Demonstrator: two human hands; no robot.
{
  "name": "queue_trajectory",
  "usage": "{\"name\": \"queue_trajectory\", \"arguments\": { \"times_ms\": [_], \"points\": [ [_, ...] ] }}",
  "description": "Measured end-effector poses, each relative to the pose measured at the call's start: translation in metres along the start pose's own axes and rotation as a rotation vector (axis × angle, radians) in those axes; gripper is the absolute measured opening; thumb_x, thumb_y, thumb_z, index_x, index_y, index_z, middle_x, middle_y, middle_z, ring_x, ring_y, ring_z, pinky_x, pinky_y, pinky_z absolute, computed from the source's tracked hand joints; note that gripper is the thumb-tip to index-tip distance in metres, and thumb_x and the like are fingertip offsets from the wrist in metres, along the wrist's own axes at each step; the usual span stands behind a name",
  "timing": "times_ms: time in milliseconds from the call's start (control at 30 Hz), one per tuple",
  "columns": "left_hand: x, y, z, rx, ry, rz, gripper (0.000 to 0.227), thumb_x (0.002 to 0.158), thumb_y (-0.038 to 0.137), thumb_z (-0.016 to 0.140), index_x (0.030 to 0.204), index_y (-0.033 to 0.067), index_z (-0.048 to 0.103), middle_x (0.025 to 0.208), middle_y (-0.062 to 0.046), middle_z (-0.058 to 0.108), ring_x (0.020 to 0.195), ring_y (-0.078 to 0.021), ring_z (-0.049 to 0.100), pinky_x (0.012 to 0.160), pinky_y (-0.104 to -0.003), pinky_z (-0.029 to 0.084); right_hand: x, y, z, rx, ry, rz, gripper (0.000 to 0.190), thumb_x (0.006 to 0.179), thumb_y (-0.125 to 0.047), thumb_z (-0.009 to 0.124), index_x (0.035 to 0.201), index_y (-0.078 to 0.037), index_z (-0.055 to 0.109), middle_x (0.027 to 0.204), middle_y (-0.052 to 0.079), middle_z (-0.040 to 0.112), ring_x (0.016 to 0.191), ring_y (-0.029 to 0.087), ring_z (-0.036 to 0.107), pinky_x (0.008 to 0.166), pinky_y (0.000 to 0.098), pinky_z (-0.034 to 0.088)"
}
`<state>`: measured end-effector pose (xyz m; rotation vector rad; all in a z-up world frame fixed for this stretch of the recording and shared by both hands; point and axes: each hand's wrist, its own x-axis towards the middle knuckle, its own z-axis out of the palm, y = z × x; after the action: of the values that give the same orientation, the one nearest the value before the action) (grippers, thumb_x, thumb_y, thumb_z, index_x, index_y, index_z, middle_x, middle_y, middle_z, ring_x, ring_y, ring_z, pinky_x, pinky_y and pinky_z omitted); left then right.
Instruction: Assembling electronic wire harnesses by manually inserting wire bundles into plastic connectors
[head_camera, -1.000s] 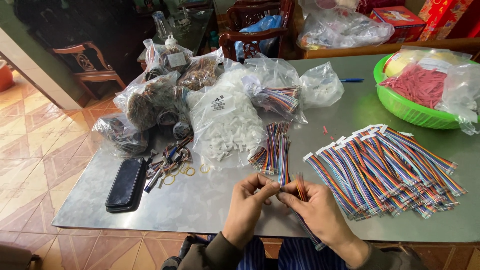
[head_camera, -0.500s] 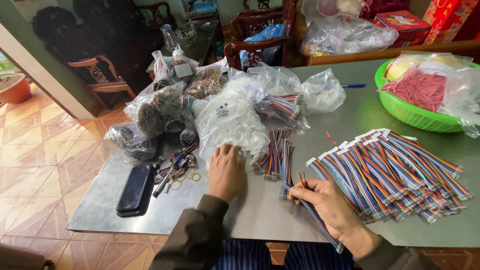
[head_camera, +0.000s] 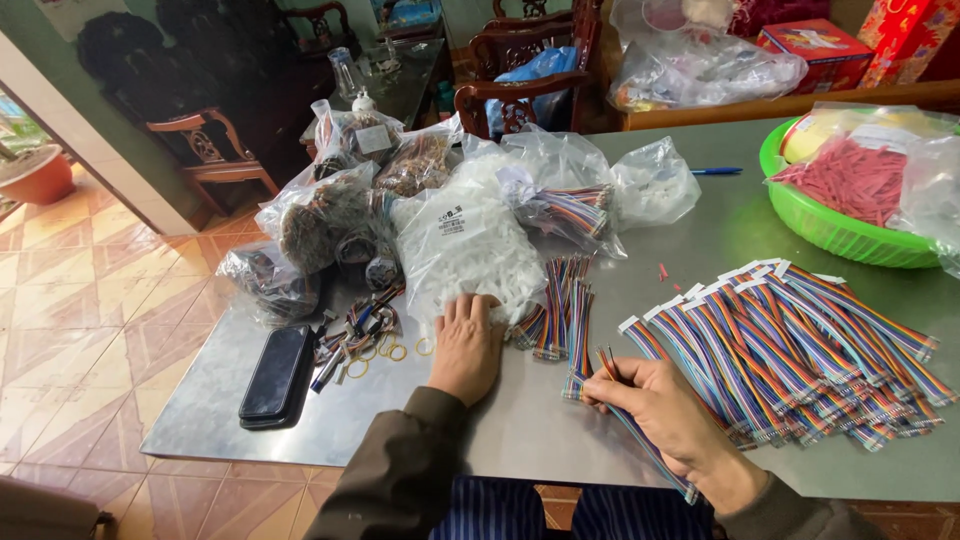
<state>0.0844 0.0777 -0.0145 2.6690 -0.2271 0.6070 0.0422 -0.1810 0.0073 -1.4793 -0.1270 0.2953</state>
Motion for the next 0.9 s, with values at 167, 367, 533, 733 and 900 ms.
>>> {"name": "queue_trajectory", "arguments": {
  "times_ms": [167,367,533,733,900],
  "points": [
    [-0.036,0.019,-0.016,-0.065,-0.015,0.019,0.029,0.092,0.022,0.060,0.118,0.0110,0.053,0.116,-0.012,0.055,0.104,-0.0321,0.050,0.089,-0.045,0.038,-0.001,-0.002,-0.001,-0.027,-0.017,-0.011,0.020,0.087,-0.002,0.077,0.068,0.002,0.070,0.067,0.011,0.066,0.067,0.016,0.059,0.072,0.0283,0.045],
    [-0.047,0.025,-0.033,-0.224,-0.034,0.062,0.040,0.087,0.018,0.063,0.127,0.0116,0.059,0.128,-0.012,0.058,0.118,-0.0345,0.051,0.100,-0.047,0.039,0.001,-0.005,-0.003,-0.052,-0.002,-0.001,0.018,0.085,-0.001,0.077,0.069,0.004,0.070,0.068,0.012,0.068,0.066,0.017,0.059,0.071,0.0284,0.047],
    [-0.046,0.043,-0.050,-0.276,0.142,0.105,0.026,0.080,0.011,0.066,0.105,0.0164,0.070,0.107,-0.007,0.064,0.102,-0.0300,0.056,0.092,-0.045,0.044,0.001,-0.006,-0.006,-0.092,-0.024,-0.038,0.016,0.087,-0.001,0.075,0.072,0.005,0.074,0.067,0.012,0.068,0.065,0.017,0.059,0.070,0.0297,0.048],
    [-0.059,0.078,-0.035,-0.135,-0.063,-0.006,0.042,0.079,0.055,0.078,0.085,0.0177,0.060,0.084,-0.005,0.062,0.082,-0.0296,0.059,0.076,-0.044,0.043,0.000,-0.005,-0.006,-0.123,-0.026,-0.057,0.017,0.087,-0.004,0.076,0.071,0.002,0.073,0.067,0.009,0.067,0.066,0.015,0.057,0.071,0.0287,0.046],
    [-0.064,0.070,-0.018,-0.186,-0.028,0.055,0.014,0.090,0.023,0.070,0.087,0.0128,0.061,0.089,-0.005,0.061,0.086,-0.0286,0.054,0.076,-0.041,0.043,-0.006,-0.014,-0.002,-0.250,-0.005,-0.092,0.021,0.087,-0.008,0.076,0.068,-0.002,0.071,0.065,0.004,0.064,0.067,0.012,0.056,0.071,0.0270,0.044]
  ]
}}
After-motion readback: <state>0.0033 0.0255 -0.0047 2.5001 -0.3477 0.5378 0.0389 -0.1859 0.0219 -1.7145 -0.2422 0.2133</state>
